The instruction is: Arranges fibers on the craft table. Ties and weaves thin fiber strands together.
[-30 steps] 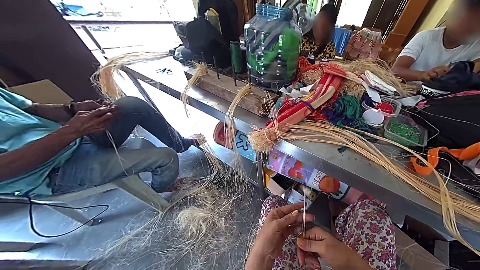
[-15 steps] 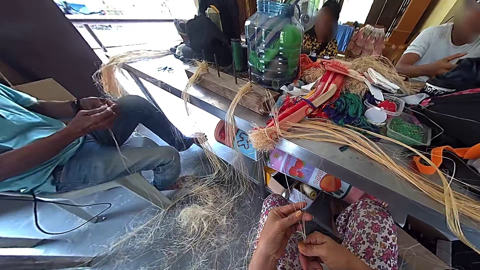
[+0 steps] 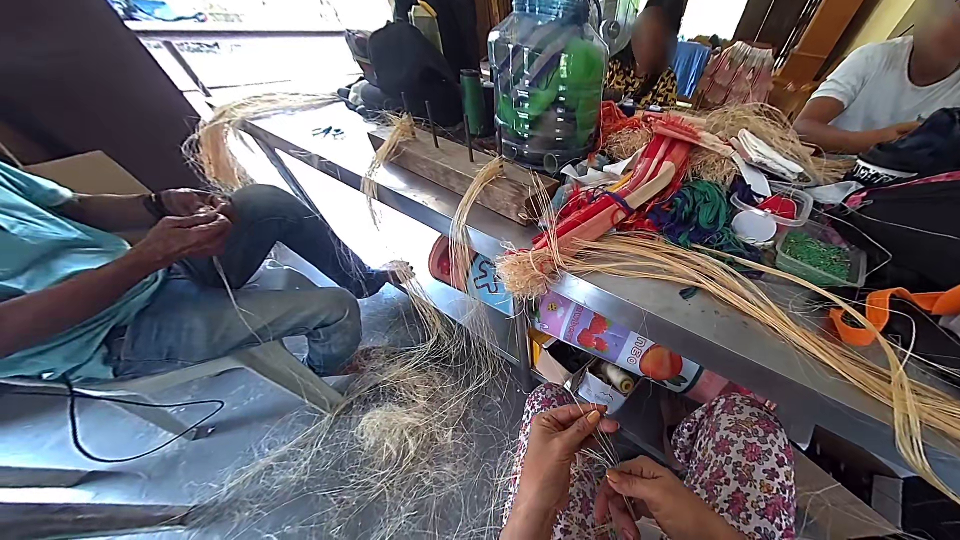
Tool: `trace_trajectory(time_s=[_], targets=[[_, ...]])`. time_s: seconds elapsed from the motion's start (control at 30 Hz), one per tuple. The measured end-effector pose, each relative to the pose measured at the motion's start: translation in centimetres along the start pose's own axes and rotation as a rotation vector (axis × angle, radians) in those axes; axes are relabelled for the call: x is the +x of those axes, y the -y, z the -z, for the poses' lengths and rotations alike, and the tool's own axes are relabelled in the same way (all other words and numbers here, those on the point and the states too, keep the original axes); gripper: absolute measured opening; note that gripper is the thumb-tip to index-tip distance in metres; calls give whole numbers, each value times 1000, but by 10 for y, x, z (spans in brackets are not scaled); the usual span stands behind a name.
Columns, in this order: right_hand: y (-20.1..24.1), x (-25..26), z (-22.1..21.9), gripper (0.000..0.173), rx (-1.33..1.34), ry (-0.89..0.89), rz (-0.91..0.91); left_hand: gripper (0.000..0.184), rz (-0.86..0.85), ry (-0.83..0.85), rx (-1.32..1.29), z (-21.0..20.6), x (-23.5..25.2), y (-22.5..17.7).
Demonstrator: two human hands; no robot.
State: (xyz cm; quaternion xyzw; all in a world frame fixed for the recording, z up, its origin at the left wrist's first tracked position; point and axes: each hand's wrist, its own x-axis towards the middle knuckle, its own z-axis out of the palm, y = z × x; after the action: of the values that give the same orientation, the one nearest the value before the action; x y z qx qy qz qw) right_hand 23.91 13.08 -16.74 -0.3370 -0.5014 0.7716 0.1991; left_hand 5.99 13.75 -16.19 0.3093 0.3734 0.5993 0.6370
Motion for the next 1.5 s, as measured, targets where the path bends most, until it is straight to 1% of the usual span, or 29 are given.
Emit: trace_trajectory(time_s=[0.13, 0.3, 0.57, 0.67, 0.8, 1.07, 1.23, 1.37, 1.5], targets=[[-4, -2, 5, 45, 26, -14, 42, 21, 32, -36, -23, -1, 1, -2], [-5, -4, 6, 48, 56, -52, 42, 23, 105, -52, -79, -2, 2, -2], [-12, -4, 5, 50, 73, -73, 34, 23, 73, -89, -114, -5, 3, 6], [-14, -4, 5, 51, 91, -76, 33, 23, 112, -125, -129, -8, 3, 5], [-13, -5, 4, 51, 104, -91, 22, 23, 156, -128, -149, -8, 4, 4], [-15, -4, 4, 50, 97, -105, 31, 24, 125, -125, -166, -6, 4, 7], [-16, -8, 6, 50, 100, -142, 35, 25, 75, -185, -182, -7, 4, 6], [-15, -17, 10, 51, 72, -220, 49, 26, 75, -278, -267, -6, 7, 4], [-9, -31, 16, 52, -5, -363, 103, 28, 37, -351, -308, -6, 9, 1]])
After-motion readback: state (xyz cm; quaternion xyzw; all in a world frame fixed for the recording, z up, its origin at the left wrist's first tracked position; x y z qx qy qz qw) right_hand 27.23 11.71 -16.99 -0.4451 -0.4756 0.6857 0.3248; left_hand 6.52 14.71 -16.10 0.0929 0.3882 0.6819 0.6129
